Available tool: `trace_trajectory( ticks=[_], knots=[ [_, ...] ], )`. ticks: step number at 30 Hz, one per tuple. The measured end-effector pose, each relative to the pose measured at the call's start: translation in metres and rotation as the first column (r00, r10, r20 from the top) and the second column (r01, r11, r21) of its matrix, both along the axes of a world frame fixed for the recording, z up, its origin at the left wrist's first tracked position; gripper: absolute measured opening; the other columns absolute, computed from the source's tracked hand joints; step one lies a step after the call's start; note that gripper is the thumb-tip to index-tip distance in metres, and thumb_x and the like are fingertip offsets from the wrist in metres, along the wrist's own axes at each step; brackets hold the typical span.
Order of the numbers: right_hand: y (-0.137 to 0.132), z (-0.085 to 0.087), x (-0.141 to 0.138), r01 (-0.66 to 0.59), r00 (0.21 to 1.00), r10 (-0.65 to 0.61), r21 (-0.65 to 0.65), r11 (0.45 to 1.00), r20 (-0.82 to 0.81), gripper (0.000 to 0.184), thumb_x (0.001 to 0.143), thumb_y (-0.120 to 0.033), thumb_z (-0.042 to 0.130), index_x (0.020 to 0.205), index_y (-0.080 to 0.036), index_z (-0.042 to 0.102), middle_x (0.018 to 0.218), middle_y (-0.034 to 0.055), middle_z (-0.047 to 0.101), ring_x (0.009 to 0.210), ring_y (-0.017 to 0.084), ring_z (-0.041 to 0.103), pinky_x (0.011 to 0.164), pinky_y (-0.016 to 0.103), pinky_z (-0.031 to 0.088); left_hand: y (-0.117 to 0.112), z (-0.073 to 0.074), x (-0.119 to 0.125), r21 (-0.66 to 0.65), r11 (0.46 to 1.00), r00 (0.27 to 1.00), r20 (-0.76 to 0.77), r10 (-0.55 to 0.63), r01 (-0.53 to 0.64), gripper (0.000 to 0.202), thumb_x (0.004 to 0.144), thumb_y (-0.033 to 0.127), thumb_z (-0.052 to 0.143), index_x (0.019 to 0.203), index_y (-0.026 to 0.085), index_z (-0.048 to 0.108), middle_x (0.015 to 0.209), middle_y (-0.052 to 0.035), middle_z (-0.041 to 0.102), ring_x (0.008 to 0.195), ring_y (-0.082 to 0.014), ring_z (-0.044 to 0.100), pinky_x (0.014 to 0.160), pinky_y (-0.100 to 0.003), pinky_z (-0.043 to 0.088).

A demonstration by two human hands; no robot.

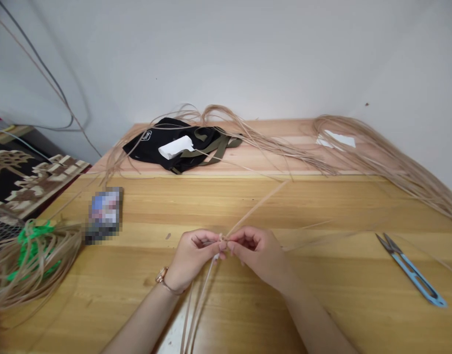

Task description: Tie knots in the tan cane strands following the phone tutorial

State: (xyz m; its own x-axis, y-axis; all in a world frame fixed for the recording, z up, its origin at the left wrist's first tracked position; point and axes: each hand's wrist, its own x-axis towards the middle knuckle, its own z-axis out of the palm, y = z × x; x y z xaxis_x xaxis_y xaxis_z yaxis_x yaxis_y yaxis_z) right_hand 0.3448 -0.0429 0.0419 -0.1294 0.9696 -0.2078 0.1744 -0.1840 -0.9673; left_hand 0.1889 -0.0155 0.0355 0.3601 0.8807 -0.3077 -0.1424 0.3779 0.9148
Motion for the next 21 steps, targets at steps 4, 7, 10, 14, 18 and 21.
trace_trajectory(
  ticks=[4,7,10,14,18,21],
  knots=[
    [-0.001,0.002,-0.002,0.029,0.999,-0.029,-0.001,1.0,-0.018,0.022,0.072,-0.036,0.058,0.074,-0.014,0.06,0.062,0.0021,0.062,0.044,0.007,0.051,0.041,0.018,0.04,-0.001,-0.001,0.001,0.003,1.0,1.0,0.024,0.017,-0.017,0.018,0.055,0.023,0.073,0.065,0.01,0.063,0.061,-0.0059,0.066,0.05,-0.0123,0.059,0.043,-0.019,0.043],
    [-0.001,0.003,-0.002,0.044,0.999,-0.043,0.015,0.999,-0.019,0.021,0.073,-0.035,0.057,0.072,-0.014,0.06,0.061,0.0015,0.062,0.043,0.007,0.052,0.04,0.018,0.041,-0.002,-0.001,0.003,0.017,0.999,0.998,0.041,0.04,-0.041,0.018,0.055,0.023,0.073,0.064,0.011,0.063,0.063,-0.0059,0.067,0.051,-0.0131,0.06,0.043,-0.019,0.044],
    [-0.002,0.003,-0.002,0.055,0.998,-0.055,0.03,0.998,0.007,0.019,0.073,-0.033,0.057,0.07,-0.014,0.059,0.059,0.001,0.061,0.043,0.008,0.052,0.04,0.018,0.041,-0.003,-0.003,0.005,0.032,0.997,0.997,0.051,0.066,-0.068,0.017,0.054,0.022,0.073,0.063,0.012,0.063,0.063,-0.0048,0.067,0.05,-0.0127,0.06,0.042,-0.02,0.045],
    [-0.003,0.003,-0.001,0.036,0.998,-0.038,0.039,0.999,0.057,0.018,0.074,-0.031,0.054,0.069,-0.015,0.058,0.058,0.0006,0.06,0.044,0.008,0.052,0.041,0.019,0.04,-0.003,-0.003,0.005,0.072,0.995,0.997,0.024,0.068,-0.07,0.014,0.054,0.019,0.073,0.062,0.012,0.064,0.061,-0.0039,0.066,0.05,-0.0125,0.059,0.042,-0.019,0.045],
    [-0.004,0.007,0.0,0.011,0.994,-0.015,0.042,0.999,0.108,0.015,0.073,-0.028,0.054,0.067,-0.014,0.058,0.054,-0.0009,0.056,0.044,0.008,0.05,0.041,0.019,0.037,-0.003,-0.002,0.003,0.123,0.992,0.998,-0.05,0.036,-0.03,0.011,0.056,0.018,0.071,0.063,0.012,0.065,0.061,-0.0042,0.065,0.051,-0.0126,0.06,0.044,-0.019,0.046],
    [-0.004,0.011,0.0,-0.005,0.983,-0.004,0.048,0.999,0.183,0.013,0.072,-0.024,0.054,0.065,-0.015,0.06,0.051,-0.0018,0.054,0.044,0.008,0.048,0.04,0.019,0.035,-0.003,-0.003,0.0,0.217,0.976,0.99,-0.144,0.012,0.019,0.009,0.058,0.018,0.071,0.062,0.013,0.066,0.063,-0.0045,0.064,0.051,-0.0119,0.058,0.046,-0.02,0.046]
  ],
)
